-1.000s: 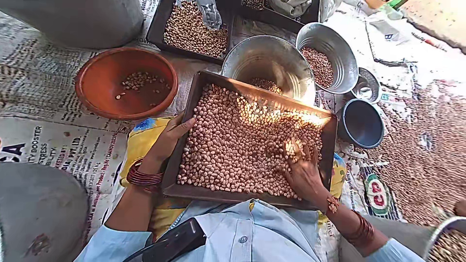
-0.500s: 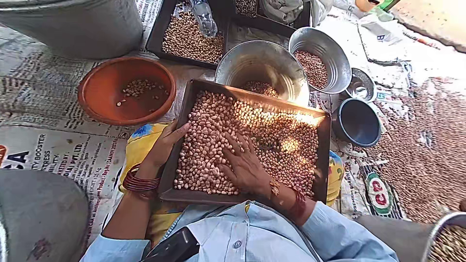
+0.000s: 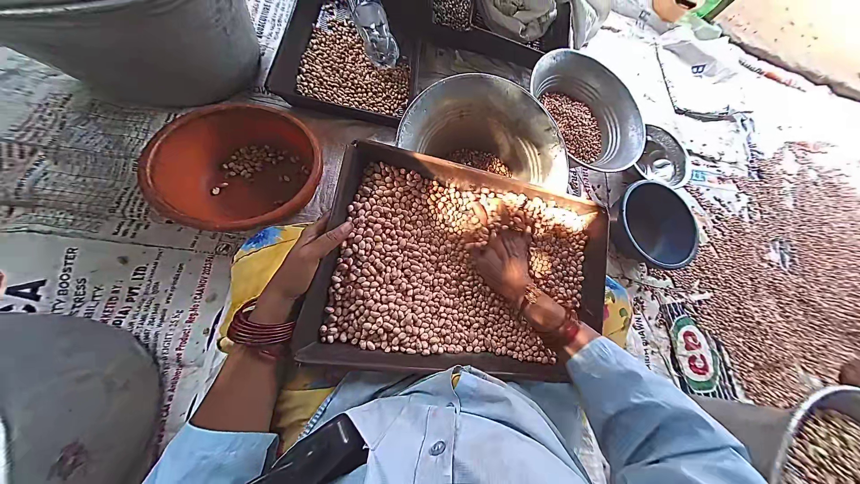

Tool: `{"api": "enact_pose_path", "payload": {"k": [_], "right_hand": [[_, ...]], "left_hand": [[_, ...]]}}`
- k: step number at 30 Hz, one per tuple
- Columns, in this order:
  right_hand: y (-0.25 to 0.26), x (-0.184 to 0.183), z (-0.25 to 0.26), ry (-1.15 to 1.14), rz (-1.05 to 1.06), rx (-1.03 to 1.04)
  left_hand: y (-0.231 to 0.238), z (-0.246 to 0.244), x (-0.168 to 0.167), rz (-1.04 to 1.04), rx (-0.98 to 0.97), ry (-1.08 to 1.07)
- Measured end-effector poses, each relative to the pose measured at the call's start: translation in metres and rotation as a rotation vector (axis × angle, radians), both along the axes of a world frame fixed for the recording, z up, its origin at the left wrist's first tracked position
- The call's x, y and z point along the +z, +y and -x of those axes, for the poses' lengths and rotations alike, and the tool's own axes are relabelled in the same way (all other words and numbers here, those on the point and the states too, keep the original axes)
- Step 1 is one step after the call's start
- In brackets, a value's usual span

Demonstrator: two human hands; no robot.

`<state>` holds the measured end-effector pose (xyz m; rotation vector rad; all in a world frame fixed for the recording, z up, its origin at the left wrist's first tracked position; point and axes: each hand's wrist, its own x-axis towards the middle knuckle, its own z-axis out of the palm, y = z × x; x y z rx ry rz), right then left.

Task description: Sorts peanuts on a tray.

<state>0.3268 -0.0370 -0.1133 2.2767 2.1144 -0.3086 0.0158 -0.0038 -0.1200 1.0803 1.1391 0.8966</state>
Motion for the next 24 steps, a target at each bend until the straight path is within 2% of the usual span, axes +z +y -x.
{"api": "enact_pose_path", "payload": {"k": [4,6,9,12,14,16,18,21,23,24], "right_hand": [[0.001,-0.011,0.066,0.213,-0.115,0.271],[-0.022,-0.007,0.074,0.282,-0.022,0.399],[-0.072,0.006,0.044,0.198,0.055,0.496],[-0.120,0.010,-0.011,0.025,-0.059,0.394],[-0.128,0.012,-0.049,-0.113,-0.081,0.265],[-0.114,0.012,-0.077,-0.163,-0.023,0.120],[-0.083,0.007,-0.082,-0.094,-0.005,0.009],[-0.033,-0.007,-0.051,-0.045,-0.082,-0.054],[-0.011,-0.018,-0.019,0.003,-0.229,-0.003],[-0.004,-0.019,-0.001,0.064,-0.221,0.027]], "left_hand": [[-0.002,0.002,-0.003,0.014,0.016,0.022],[-0.003,0.004,-0.007,-0.006,-0.003,0.056],[-0.003,0.002,-0.005,-0.006,-0.002,0.080],[0.000,0.002,-0.002,-0.013,-0.004,0.065],[0.003,0.001,-0.005,-0.019,-0.005,0.053],[0.005,0.001,-0.005,-0.018,-0.014,0.057],[0.005,0.001,-0.005,-0.030,-0.030,0.057],[0.005,0.002,-0.007,-0.028,-0.024,0.041],[0.004,0.003,-0.007,-0.014,-0.017,0.039],[0.004,0.004,-0.009,-0.008,-0.011,0.036]]}}
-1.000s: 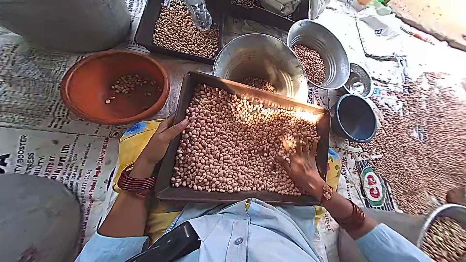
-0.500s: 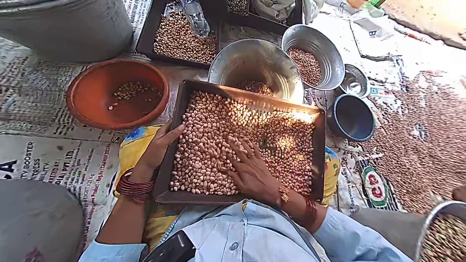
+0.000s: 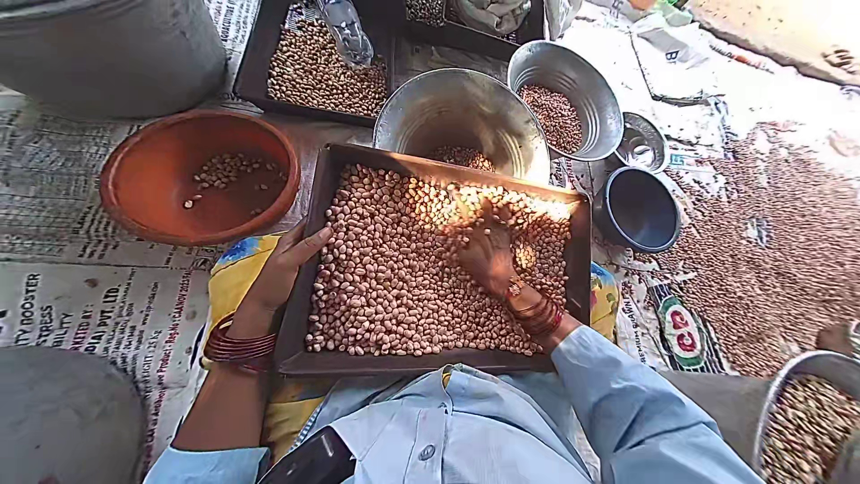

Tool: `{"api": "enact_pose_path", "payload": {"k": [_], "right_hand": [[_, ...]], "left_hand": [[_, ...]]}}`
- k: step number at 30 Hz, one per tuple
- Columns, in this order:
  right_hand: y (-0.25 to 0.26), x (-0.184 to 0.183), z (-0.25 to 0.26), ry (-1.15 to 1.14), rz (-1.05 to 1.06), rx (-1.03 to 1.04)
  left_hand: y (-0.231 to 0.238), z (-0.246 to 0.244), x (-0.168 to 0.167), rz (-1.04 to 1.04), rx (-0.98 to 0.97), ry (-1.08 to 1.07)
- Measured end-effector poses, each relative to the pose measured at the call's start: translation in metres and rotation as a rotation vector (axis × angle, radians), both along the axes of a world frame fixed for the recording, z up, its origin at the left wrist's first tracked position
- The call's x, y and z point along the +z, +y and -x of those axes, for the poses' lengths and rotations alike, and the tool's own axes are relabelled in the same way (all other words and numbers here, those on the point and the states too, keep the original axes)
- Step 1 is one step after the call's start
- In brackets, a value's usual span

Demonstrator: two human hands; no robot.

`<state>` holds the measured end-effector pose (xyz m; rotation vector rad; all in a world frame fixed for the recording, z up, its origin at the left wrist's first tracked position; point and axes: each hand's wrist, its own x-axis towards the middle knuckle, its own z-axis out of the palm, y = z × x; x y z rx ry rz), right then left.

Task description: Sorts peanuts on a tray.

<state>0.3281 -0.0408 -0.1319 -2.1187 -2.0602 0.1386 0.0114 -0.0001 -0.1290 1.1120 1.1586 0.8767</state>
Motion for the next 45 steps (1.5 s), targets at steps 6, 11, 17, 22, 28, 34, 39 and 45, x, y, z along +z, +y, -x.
{"api": "enact_pose_path", "payload": {"k": [6,11,17,22,28,34,39,45], "right_hand": [[-0.036,0.014,0.064,0.166,0.217,0.382],[-0.116,0.022,-0.007,-0.059,0.145,0.365],[-0.082,0.024,-0.083,-0.111,0.249,-0.016],[-0.007,0.020,-0.013,-0.046,0.271,-0.028],[-0.012,0.056,0.057,0.050,0.563,0.311],[-0.079,0.083,-0.045,0.289,-0.076,0.105],[-0.105,0.054,-0.135,0.946,-0.100,-0.526],[-0.112,0.033,-0.152,1.468,-0.002,-0.635]], "left_hand": [[-0.004,0.002,-0.003,0.015,0.004,0.054],[-0.002,0.000,-0.001,0.036,0.022,0.030],[0.001,-0.004,0.002,-0.001,0.009,0.032],[-0.001,-0.005,0.007,-0.024,0.025,0.027],[-0.008,-0.008,0.014,-0.011,0.080,0.040],[-0.045,0.017,0.017,-0.185,-0.109,0.596],[-0.063,0.019,0.027,-0.093,-0.116,0.492],[-0.068,-0.003,0.103,-0.097,-0.085,0.316]]}}
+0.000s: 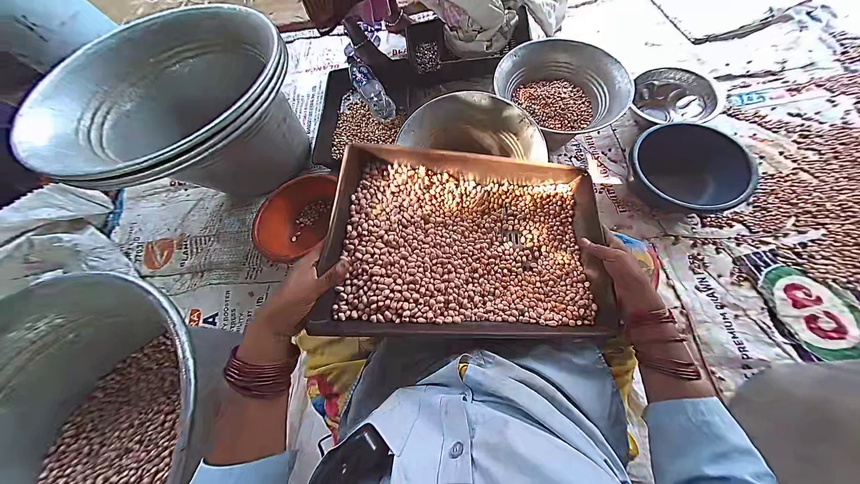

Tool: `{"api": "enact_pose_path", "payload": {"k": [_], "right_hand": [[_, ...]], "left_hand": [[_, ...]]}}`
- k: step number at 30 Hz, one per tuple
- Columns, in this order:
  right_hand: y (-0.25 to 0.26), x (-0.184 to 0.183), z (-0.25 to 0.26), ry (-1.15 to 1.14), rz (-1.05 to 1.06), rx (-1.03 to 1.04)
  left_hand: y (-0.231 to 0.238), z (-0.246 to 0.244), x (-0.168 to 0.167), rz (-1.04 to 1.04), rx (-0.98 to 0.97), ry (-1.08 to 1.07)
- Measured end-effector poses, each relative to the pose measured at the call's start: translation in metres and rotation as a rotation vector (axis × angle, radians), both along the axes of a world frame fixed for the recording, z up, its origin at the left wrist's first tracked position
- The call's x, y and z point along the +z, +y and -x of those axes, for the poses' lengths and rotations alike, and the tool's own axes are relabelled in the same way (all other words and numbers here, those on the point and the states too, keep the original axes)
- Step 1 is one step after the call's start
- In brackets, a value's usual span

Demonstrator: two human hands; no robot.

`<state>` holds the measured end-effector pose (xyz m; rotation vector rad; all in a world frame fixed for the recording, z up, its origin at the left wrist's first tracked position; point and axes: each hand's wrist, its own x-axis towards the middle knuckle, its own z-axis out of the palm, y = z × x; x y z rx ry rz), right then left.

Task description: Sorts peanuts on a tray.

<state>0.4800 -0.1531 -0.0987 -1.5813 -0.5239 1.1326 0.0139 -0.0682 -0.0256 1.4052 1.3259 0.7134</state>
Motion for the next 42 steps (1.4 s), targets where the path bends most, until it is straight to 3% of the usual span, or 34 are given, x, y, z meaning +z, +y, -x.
{"api": "enact_pose_path", "payload": {"k": [4,7,9,12,15,17,21,23,26,28,30,32,35,38,40,42], "right_hand": [[-0.009,-0.004,-0.008,0.096,-0.081,-0.080],[-0.012,-0.005,-0.009,0.180,-0.166,-0.111],[-0.012,-0.003,-0.005,0.141,-0.153,-0.134],[-0.010,-0.002,0.002,0.008,-0.123,-0.080],[-0.009,-0.001,0.006,-0.094,-0.119,0.040],[-0.007,-0.001,0.010,-0.182,-0.110,0.093],[-0.008,0.008,0.012,-0.630,0.055,0.172],[-0.010,0.020,0.023,-0.936,0.099,0.171],[-0.018,0.038,0.048,-1.243,-0.079,0.233],[-0.019,0.047,0.066,-1.293,-0.246,0.309],[-0.014,0.051,0.085,-1.257,-0.368,0.411],[-0.003,0.046,0.103,-1.181,-0.442,0.538],[0.016,0.034,0.137,-1.136,-0.464,0.666],[0.032,0.022,0.157,-1.249,-0.500,0.771],[0.040,0.015,0.163,-1.317,-0.487,0.845],[0.042,0.011,0.165,-1.329,-0.491,0.866]], "left_hand": [[-0.019,-0.014,0.069,-0.270,-0.181,-0.072],[-0.028,-0.027,0.084,-0.316,-0.168,-0.083],[-0.020,-0.026,0.066,-0.206,-0.067,-0.072],[-0.005,-0.012,0.013,-0.035,0.004,0.030],[-0.018,0.002,-0.041,0.106,0.062,0.013],[-0.027,0.007,-0.060,0.125,0.102,0.039],[-0.016,0.004,-0.054,0.066,0.073,0.386],[-0.011,0.003,-0.051,-0.127,0.043,0.578],[-0.013,-0.012,-0.038,-0.564,0.008,0.641],[-0.017,-0.028,-0.033,-0.742,-0.066,0.567],[-0.026,-0.047,-0.036,-0.818,-0.260,0.434],[-0.035,-0.063,-0.049,-0.852,-0.535,0.321],[-0.037,-0.068,-0.067,-0.795,-0.831,0.351],[-0.029,-0.047,-0.069,-0.688,-0.771,0.554],[-0.024,-0.030,-0.064,-0.643,-0.635,0.694],[-0.020,-0.019,-0.060,-0.615,-0.464,0.683]]}}
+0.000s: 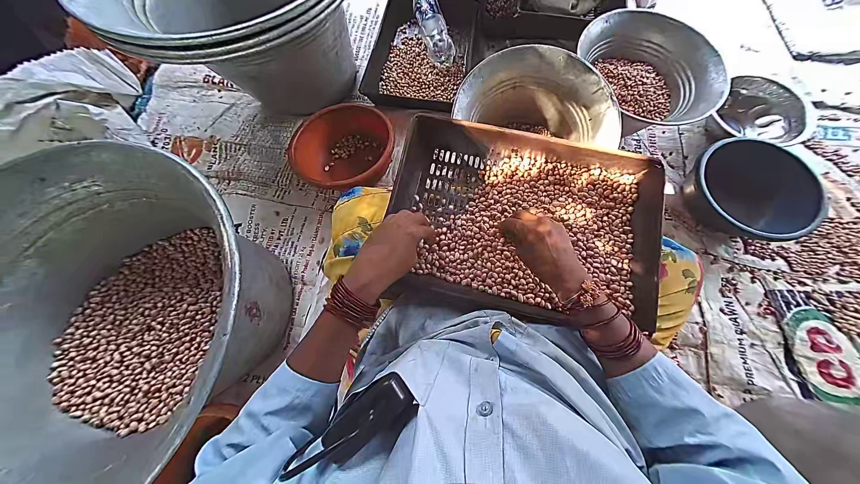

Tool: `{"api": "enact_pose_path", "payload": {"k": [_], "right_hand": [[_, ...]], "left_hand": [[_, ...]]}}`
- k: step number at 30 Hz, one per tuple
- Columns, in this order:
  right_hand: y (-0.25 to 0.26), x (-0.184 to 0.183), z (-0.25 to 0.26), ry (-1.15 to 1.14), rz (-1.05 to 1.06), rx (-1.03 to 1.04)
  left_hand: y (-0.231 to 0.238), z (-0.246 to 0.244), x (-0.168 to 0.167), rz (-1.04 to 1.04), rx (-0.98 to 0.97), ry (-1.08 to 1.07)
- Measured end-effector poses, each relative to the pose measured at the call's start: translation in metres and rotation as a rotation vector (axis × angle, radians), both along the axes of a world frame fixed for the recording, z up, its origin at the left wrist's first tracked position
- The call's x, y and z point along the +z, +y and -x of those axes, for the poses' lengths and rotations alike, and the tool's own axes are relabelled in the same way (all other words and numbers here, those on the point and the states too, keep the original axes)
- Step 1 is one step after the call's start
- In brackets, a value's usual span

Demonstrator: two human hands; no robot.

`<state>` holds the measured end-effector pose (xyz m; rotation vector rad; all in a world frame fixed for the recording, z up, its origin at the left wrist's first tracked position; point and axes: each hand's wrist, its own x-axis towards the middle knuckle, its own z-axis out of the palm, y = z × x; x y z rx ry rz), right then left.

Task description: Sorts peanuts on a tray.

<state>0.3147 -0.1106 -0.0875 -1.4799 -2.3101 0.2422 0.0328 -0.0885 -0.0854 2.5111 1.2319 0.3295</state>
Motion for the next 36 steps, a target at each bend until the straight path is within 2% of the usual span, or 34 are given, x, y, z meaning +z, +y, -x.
{"api": "enact_pose_path", "payload": {"k": [4,6,10,12,14,17,19,23,26,28,31,34,36], "right_hand": [[0.000,-0.004,-0.002,0.025,-0.009,-0.024],[0.000,-0.002,-0.003,0.088,0.000,-0.053],[-0.002,0.015,-0.003,0.365,0.125,-0.141],[0.001,0.032,-0.002,0.391,0.307,-0.134],[0.016,0.039,0.009,0.326,0.351,-0.093],[0.028,0.024,0.023,0.137,0.197,-0.014],[0.032,0.012,0.029,0.046,0.110,0.042],[0.046,0.010,0.043,-0.053,0.199,0.001],[0.057,0.003,0.042,-0.105,0.275,-0.040],[0.058,0.001,0.038,-0.074,0.282,-0.047],[0.036,0.012,0.024,0.095,0.239,-0.066],[0.009,0.022,-0.001,0.159,0.193,-0.088],[0.003,0.029,-0.010,0.139,0.202,-0.087]], "left_hand": [[-0.002,-0.008,0.012,0.038,0.222,-0.148],[-0.001,-0.021,0.013,0.051,0.270,-0.182],[0.013,-0.048,0.014,0.063,0.224,-0.162],[0.025,-0.057,0.010,0.097,0.184,-0.119],[0.034,-0.065,0.004,0.153,0.161,-0.055],[0.038,-0.071,-0.003,0.171,0.155,0.013],[0.039,-0.066,-0.002,0.167,0.191,-0.040],[0.040,-0.037,0.011,0.179,0.340,-0.303],[0.033,-0.027,0.011,0.200,0.306,-0.261],[0.025,-0.033,0.000,0.176,0.212,-0.219],[0.019,-0.045,-0.015,0.149,0.152,-0.111],[0.013,-0.051,-0.011,0.148,0.168,-0.068],[0.006,-0.050,-0.004,0.172,0.191,-0.129]]}}
